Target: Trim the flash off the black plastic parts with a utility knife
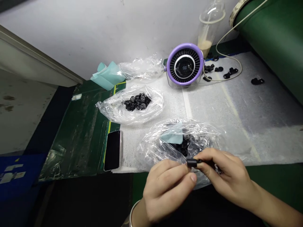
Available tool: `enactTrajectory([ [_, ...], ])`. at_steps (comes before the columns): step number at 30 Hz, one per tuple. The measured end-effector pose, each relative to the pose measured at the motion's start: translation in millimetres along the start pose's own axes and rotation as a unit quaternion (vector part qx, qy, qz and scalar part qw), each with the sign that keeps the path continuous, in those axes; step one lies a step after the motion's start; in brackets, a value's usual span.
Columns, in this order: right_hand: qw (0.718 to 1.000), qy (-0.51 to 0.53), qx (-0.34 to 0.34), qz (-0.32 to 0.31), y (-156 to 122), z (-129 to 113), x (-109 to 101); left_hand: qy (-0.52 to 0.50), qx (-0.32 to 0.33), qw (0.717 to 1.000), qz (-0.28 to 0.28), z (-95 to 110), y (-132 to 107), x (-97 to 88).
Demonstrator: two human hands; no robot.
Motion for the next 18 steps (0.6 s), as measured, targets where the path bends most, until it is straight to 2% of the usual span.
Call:
enactTrajectory([
  [3, 1.000, 0.008, -0.004, -0.016, 1, 0, 2, 0.043, -0.017, 0.999, 0.024, -5, 0, -3.2],
  [7, 1.000, 0.000, 0.009, -0.026, 2, 6, 5, 0.033, -0.035, 0.999, -0.023, -25, 8, -1.3],
  [9, 0.998, -0.001, 0.053, -0.028, 2, 13, 3, 0.076, -0.059, 0.995, 0.019, -52, 13, -16.9],
  [10, 0.997, 0.000, 0.076, -0.031, 2, 16, 2, 0.127, -0.076, 0.987, 0.063, -69, 14, -29.9],
  [11, 0.994, -0.002, 0.100, -0.033, 1, 19, 0, 0.184, -0.103, 0.971, 0.111, -88, 14, -44.3],
  [12, 0.992, -0.005, 0.121, -0.035, 0, 22, -2, 0.237, -0.150, 0.950, 0.136, -110, 13, -56.1],
  [14, 0.986, -0.024, 0.164, -0.031, -4, 28, -10, 0.305, -0.250, 0.910, 0.133, -146, 7, -70.8],
  [15, 0.980, -0.036, 0.191, -0.028, -7, 33, -14, 0.323, -0.267, 0.899, 0.130, -154, 5, -74.2],
  [16, 0.975, -0.043, 0.217, -0.027, -9, 38, -18, 0.326, -0.247, 0.904, 0.125, -152, 5, -73.1],
  [18, 0.967, -0.038, 0.251, -0.026, -14, 46, -26, 0.285, -0.143, 0.944, 0.086, -127, 8, -55.9],
])
Point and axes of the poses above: each hand's wrist, its own y-axis towards the middle knuckle, its own x-axis out of the palm, z = x × y, the point moved 7 cm from there along y, towards the middle knuckle, and after that the axes turned 5 degrees about x, right-handed, at the moved point
